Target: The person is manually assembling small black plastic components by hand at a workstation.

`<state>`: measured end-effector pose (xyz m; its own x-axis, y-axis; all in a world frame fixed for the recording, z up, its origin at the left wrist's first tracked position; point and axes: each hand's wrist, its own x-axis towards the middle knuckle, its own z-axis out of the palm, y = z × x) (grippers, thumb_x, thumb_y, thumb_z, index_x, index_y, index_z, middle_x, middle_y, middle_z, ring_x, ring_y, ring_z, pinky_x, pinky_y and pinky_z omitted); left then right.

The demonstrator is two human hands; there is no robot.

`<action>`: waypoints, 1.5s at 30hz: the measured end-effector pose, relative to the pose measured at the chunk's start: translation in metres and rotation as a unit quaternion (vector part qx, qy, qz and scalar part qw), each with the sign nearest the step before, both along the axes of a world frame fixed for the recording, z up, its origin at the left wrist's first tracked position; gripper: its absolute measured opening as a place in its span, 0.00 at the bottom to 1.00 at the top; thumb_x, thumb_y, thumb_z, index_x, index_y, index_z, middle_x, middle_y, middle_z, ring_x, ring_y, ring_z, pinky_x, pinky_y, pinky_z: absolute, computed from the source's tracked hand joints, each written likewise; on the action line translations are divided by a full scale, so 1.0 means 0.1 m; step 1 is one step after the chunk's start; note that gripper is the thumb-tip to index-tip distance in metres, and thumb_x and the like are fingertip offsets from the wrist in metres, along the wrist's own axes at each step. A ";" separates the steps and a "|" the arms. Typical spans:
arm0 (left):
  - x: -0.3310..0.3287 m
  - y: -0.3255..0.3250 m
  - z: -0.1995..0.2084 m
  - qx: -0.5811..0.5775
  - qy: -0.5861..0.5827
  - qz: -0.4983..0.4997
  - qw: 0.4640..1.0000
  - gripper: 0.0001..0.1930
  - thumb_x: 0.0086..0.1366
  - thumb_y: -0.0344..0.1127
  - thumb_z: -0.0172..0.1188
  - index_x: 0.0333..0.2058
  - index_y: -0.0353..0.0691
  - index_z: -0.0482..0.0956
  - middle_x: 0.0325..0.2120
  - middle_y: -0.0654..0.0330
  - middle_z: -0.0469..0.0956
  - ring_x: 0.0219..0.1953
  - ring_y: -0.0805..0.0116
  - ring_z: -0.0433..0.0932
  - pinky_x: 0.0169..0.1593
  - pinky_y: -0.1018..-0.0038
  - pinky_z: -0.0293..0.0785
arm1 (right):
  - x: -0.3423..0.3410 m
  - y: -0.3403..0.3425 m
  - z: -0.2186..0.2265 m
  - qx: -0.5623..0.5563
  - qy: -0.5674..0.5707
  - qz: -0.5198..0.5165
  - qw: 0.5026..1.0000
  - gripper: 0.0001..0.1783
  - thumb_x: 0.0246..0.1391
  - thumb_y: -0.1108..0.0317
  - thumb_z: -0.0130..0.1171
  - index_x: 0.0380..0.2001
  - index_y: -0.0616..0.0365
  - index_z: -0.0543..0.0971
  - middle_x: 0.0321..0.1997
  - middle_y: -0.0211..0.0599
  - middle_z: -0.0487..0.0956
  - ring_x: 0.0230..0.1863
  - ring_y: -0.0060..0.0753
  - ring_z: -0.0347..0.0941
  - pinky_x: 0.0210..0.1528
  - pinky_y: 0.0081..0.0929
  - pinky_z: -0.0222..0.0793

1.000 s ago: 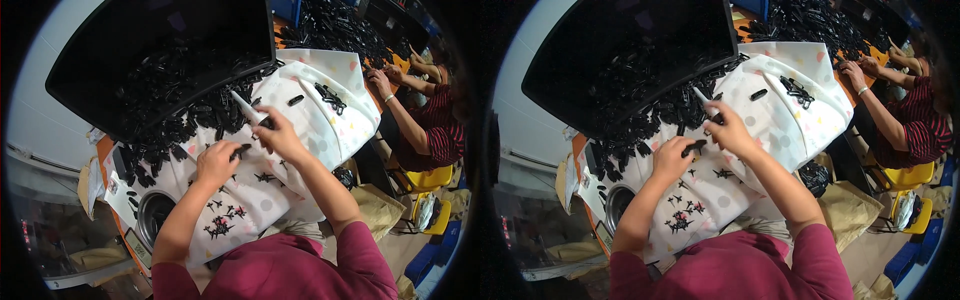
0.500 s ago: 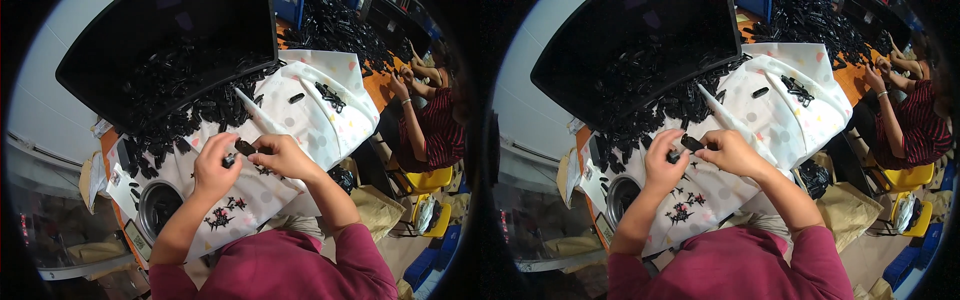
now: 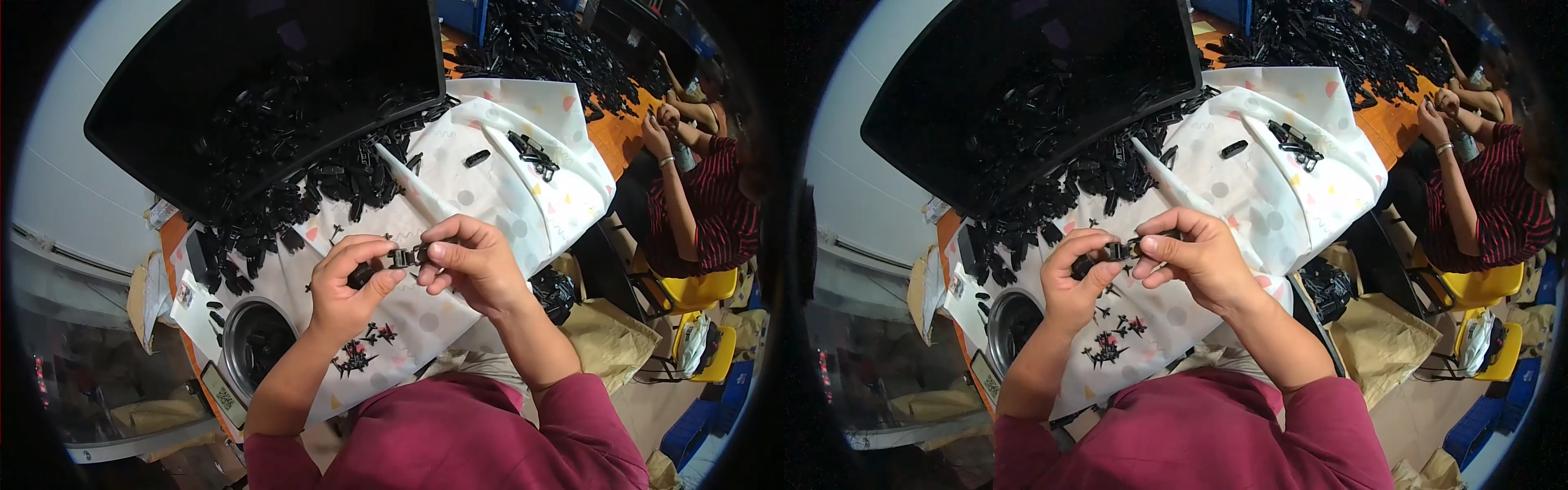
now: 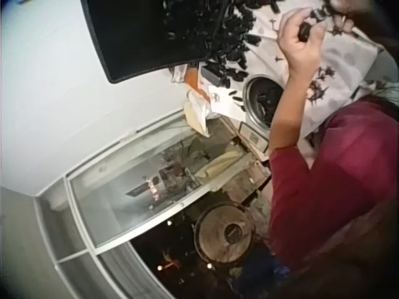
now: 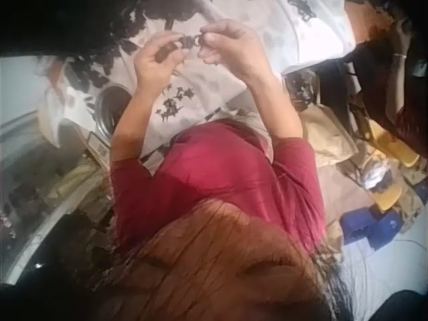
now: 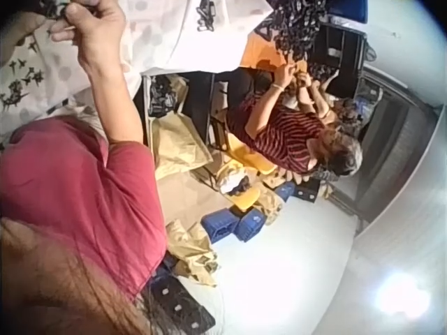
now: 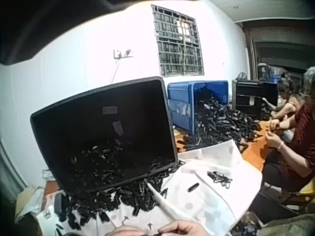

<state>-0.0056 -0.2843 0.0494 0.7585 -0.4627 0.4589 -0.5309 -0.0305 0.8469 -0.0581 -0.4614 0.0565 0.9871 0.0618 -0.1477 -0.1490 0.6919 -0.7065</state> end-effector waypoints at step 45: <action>-0.47 1.23 -0.02 0.320 0.118 0.270 0.901 0.09 0.50 0.27 0.59 0.32 0.33 0.74 0.24 0.62 0.70 0.27 0.73 0.69 0.34 0.79 0.66 | 1.53 -0.58 -1.00 -0.784 -0.088 -0.068 0.611 0.13 0.42 0.69 0.54 0.35 0.52 0.77 0.36 0.39 0.76 0.35 0.42 0.72 0.37 0.34 0.68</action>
<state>-0.0528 -0.1617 0.0474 0.9935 -0.1105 0.0261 -0.1008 -0.7523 0.6511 0.0945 -0.5189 -0.0436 0.9764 -0.1038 0.1892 0.0081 -0.8583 -0.5131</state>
